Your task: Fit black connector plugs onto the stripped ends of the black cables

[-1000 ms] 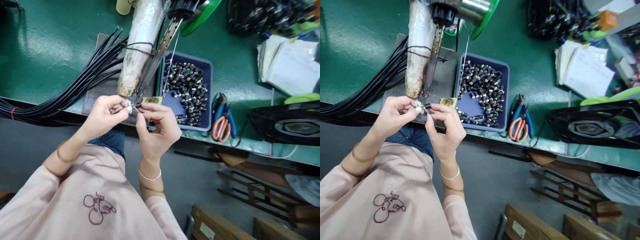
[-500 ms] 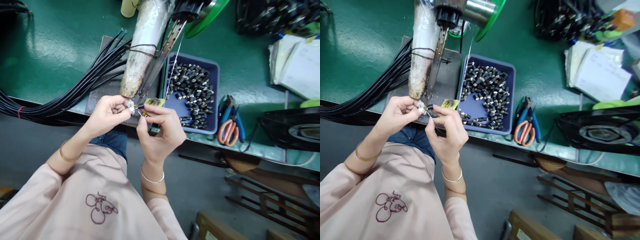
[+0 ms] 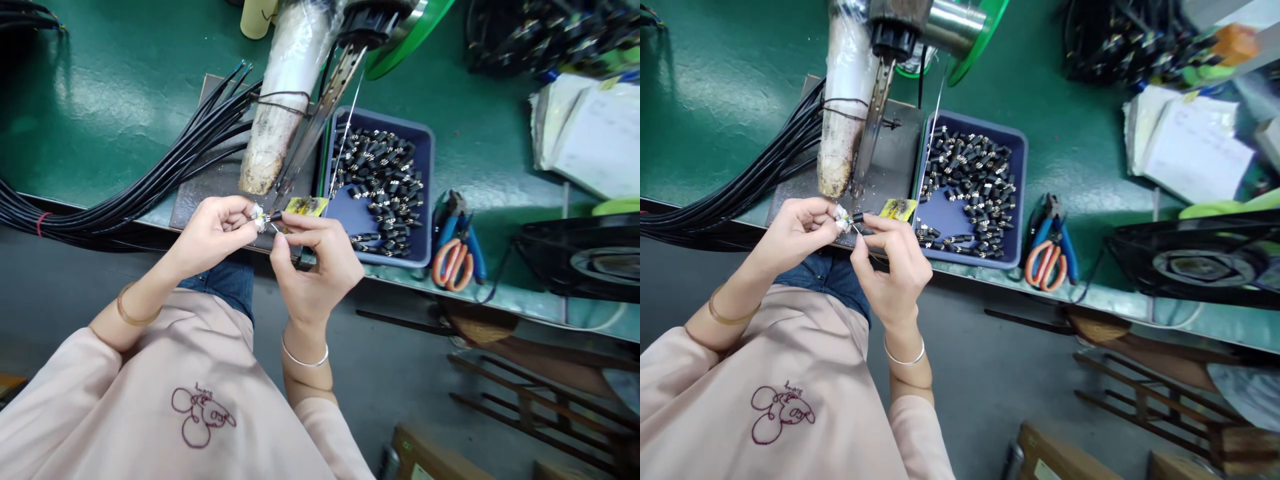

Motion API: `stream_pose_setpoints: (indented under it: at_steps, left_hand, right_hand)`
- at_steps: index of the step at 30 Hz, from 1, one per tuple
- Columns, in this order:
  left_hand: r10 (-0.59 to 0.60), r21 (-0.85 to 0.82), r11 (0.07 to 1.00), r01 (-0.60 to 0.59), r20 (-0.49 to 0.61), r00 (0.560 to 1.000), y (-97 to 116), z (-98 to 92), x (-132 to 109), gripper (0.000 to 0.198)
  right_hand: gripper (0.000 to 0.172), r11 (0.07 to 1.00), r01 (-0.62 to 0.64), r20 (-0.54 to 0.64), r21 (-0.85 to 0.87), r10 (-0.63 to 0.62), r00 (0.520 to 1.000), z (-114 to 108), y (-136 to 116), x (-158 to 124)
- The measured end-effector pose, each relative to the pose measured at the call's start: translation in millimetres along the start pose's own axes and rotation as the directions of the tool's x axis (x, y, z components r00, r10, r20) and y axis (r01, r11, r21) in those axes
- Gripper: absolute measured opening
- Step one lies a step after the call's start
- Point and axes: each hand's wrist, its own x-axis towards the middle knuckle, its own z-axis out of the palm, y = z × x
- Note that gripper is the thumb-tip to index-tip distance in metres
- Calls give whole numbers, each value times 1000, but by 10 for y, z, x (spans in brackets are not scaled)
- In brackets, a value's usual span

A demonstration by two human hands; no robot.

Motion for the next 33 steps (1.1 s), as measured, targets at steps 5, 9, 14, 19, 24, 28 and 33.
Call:
stream_pose_setpoints:
  at_steps: [5,9,14,19,24,28,33]
  left_hand:
    - [40,18,999,-39,-40,998,44,14,15,11]
    - [53,15,998,-53,-34,998,51,6,27,10]
    - [37,2,999,-37,-22,999,27,-7,35,12]
    - [13,6,1000,-13,-4,1000,12,-25,11,13]
    - [25,111,993,-25,8,1000,21,-26,-46,14]
    - [79,209,975,-81,18,997,48,-7,-94,12]
    - [228,368,902,-228,43,973,72,1,-159,9]
  right_hand:
    - [13,998,7,-23,-64,-8,1000,10,-7,49]
    - [13,998,29,-37,-64,-31,999,14,-7,62]
    - [14,999,19,-19,-35,-20,1000,4,-12,42]
    - [16,999,34,21,-14,-34,999,-9,-4,31]
    - [15,1000,27,27,-5,-27,999,-35,8,13]
    - [11,999,-22,-39,45,24,999,-61,7,-18]
    - [10,987,-126,-171,102,143,975,-85,-2,-62]
